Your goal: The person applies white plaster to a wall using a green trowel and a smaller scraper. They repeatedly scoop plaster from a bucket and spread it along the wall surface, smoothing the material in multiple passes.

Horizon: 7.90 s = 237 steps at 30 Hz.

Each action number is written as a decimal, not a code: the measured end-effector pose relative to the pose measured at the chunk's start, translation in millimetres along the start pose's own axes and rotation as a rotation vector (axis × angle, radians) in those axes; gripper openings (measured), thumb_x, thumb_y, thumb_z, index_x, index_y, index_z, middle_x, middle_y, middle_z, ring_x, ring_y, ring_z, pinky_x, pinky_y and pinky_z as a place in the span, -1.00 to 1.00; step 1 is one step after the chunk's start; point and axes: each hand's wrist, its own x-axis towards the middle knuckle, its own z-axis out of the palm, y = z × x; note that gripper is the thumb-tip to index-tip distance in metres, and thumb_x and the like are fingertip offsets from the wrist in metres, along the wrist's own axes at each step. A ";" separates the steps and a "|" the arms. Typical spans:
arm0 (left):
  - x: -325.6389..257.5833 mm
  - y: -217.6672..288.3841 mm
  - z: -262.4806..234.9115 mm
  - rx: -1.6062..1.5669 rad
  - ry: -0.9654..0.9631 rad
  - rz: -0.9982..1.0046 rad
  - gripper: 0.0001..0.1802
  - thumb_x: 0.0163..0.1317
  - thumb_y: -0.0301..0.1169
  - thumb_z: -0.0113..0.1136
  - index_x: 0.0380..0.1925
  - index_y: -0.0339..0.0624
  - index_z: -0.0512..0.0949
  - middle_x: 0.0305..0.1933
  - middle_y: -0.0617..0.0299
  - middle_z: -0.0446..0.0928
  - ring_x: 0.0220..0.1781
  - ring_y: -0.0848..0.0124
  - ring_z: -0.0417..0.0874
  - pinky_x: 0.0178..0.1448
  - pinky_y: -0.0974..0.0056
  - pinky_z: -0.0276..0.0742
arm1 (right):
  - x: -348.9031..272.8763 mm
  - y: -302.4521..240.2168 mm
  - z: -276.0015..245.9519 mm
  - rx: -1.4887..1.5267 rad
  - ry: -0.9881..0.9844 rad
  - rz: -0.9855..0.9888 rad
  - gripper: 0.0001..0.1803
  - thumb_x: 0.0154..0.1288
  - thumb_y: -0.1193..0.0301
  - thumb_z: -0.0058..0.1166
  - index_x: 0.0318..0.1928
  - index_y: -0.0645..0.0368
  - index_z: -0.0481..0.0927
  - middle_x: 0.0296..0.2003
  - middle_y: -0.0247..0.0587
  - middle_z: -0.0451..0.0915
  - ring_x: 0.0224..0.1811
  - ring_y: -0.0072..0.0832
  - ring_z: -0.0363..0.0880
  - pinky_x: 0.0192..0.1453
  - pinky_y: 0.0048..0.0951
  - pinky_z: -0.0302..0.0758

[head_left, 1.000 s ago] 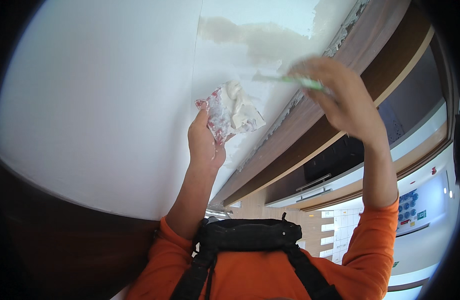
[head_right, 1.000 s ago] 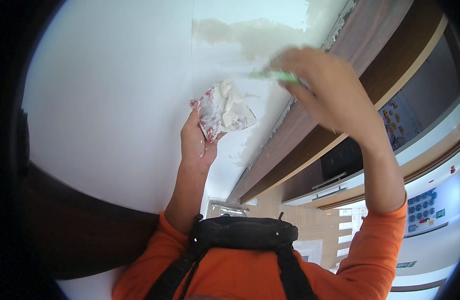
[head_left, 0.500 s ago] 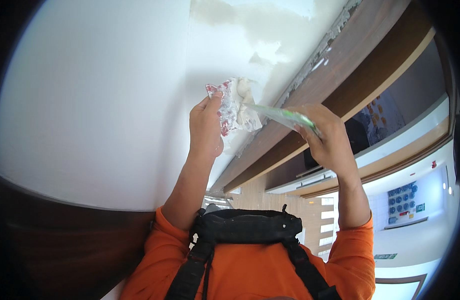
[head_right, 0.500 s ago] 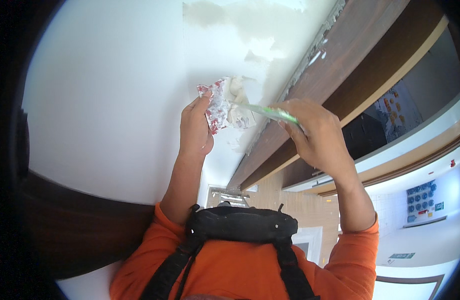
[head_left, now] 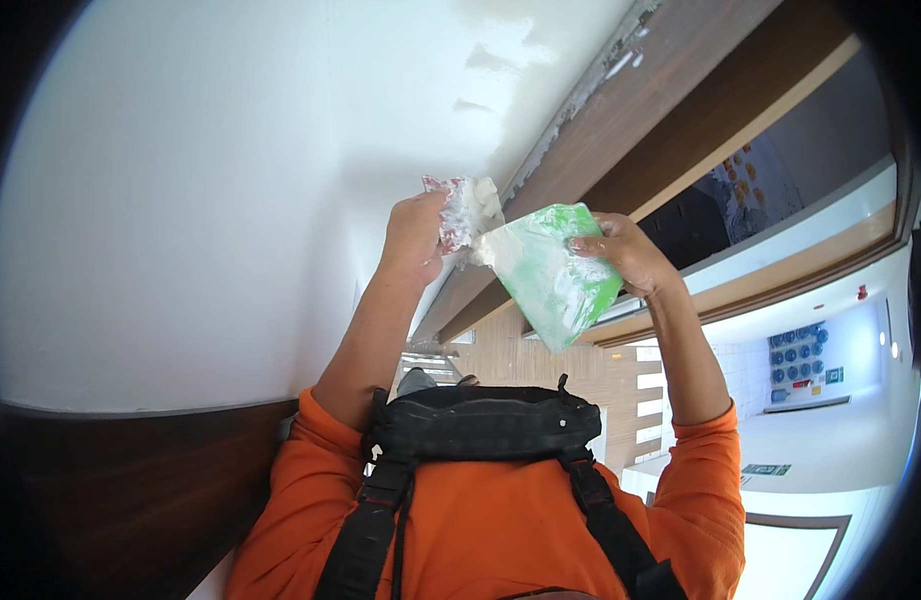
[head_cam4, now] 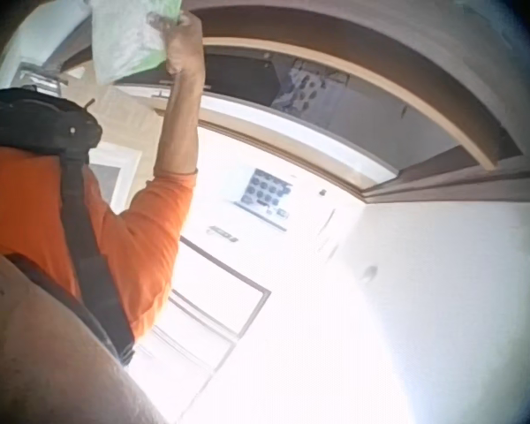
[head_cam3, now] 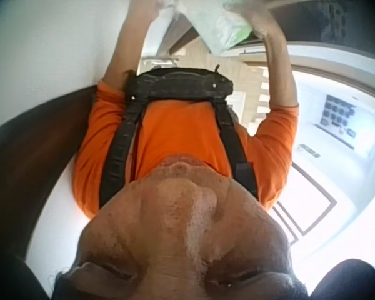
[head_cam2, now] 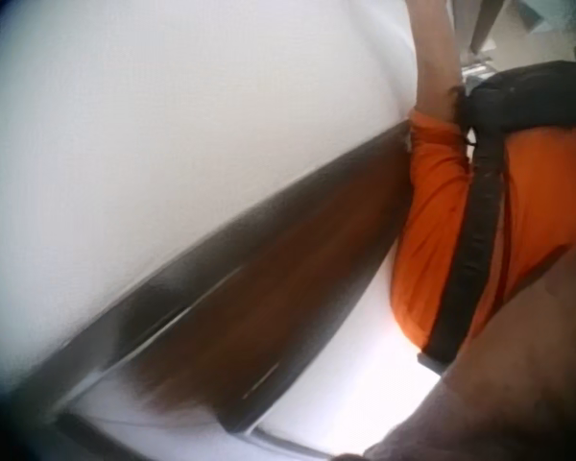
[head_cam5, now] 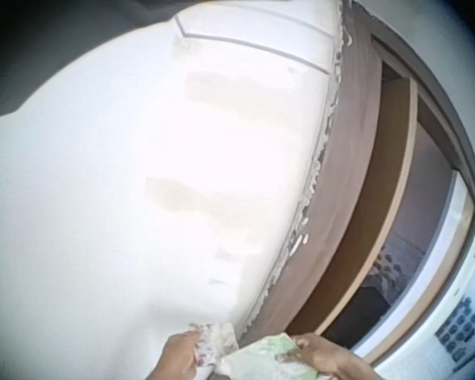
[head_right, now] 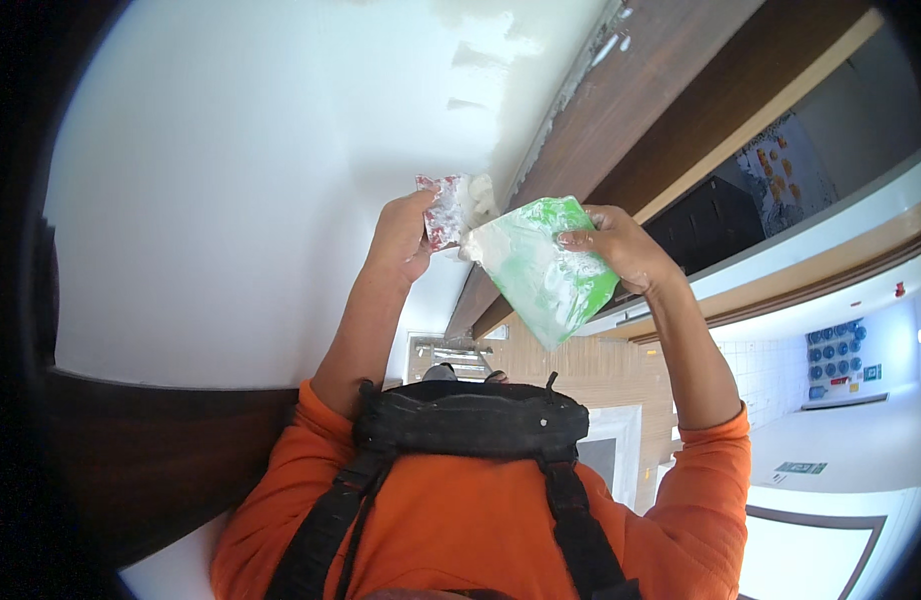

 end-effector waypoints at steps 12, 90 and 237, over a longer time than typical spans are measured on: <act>-11.9 15.8 11.8 -0.056 -0.080 -0.114 -0.58 0.48 -0.32 0.01 0.20 -0.38 0.49 0.15 -0.03 0.62 0.10 0.11 0.72 0.16 -0.05 0.65 | 13.5 -33.5 -30.0 0.363 0.034 -0.247 -0.63 0.37 0.44 0.27 0.05 0.48 0.58 -0.12 0.10 0.76 -0.20 -0.28 0.83 -0.04 -0.30 0.78; -46.2 58.5 8.2 -0.291 -0.234 0.210 -0.46 0.64 -0.15 -0.18 0.38 -0.31 0.40 0.30 0.09 0.55 0.27 0.28 0.59 0.32 0.16 0.47 | 60.1 -387.0 109.1 -1.734 1.154 -1.721 -0.61 0.21 0.57 0.13 0.08 0.20 0.65 -0.05 -0.31 0.58 -0.02 -0.34 0.58 -0.02 -0.33 0.60; -35.9 65.9 -3.7 -0.239 -0.300 0.088 -0.47 0.58 -0.18 -0.09 0.34 -0.35 0.43 0.28 0.06 0.57 0.29 0.25 0.60 0.39 0.14 0.47 | 13.3 -453.6 132.4 -1.419 1.286 -1.593 -0.83 0.25 0.51 0.05 -0.24 0.19 0.71 -0.21 -0.15 0.67 -0.12 -0.20 0.68 -0.11 -0.20 0.67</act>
